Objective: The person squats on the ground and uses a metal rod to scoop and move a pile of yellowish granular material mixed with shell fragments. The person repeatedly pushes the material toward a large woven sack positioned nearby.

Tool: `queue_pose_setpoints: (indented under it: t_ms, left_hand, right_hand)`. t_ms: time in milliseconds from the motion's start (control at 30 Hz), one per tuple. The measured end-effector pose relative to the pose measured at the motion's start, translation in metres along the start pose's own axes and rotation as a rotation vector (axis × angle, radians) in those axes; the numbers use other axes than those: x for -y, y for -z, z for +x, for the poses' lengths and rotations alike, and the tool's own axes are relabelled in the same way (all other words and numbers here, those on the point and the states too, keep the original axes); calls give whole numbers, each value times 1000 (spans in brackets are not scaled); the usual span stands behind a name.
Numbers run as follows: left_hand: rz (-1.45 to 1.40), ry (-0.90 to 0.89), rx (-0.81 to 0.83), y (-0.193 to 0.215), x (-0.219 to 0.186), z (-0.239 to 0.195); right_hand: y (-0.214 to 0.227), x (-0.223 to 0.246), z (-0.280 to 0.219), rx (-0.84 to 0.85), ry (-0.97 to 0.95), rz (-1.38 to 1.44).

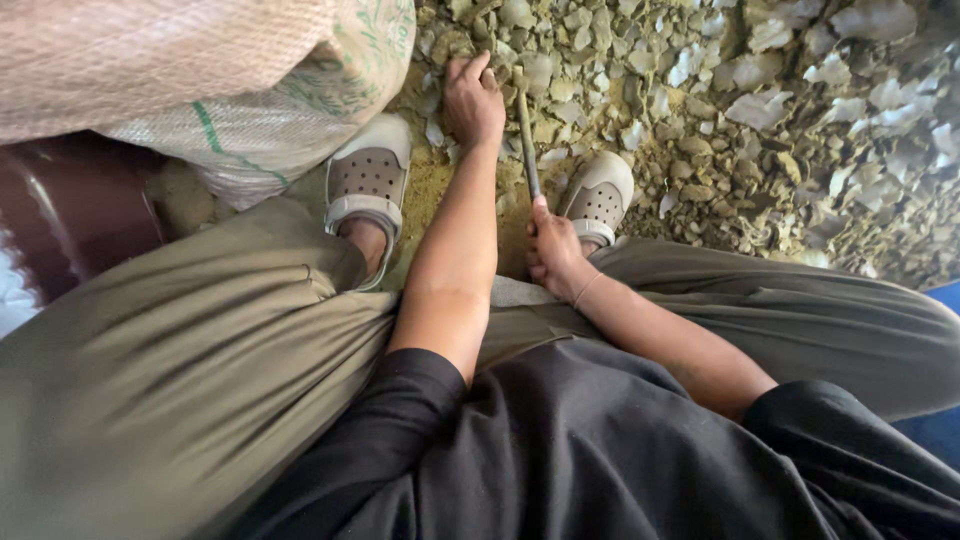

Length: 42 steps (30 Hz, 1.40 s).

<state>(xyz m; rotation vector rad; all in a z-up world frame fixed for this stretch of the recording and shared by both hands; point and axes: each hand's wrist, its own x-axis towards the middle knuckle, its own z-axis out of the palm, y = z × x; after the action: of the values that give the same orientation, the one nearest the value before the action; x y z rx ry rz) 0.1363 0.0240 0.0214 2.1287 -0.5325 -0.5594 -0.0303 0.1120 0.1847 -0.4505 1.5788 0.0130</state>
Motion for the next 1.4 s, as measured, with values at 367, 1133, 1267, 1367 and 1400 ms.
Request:
queue_pose_setpoints:
  t_ms: [367, 1133, 1267, 1367, 1400]
  left_hand:
    - [-11, -120, -114, 1, -2, -4]
    - [26, 16, -222, 4, 15, 2]
    - [164, -131, -437, 31, 17, 19]
    - [176, -91, -338, 38, 22, 18]
    - [206, -36, -256, 35, 20, 16]
  right_hand:
    - [14, 15, -4, 80, -60, 182]
    - [28, 57, 49, -303, 539, -671]
    - [9, 37, 44, -364, 729, -633]
    - [10, 30, 36, -302, 673, -644]
    - [13, 31, 33, -261, 495, -589]
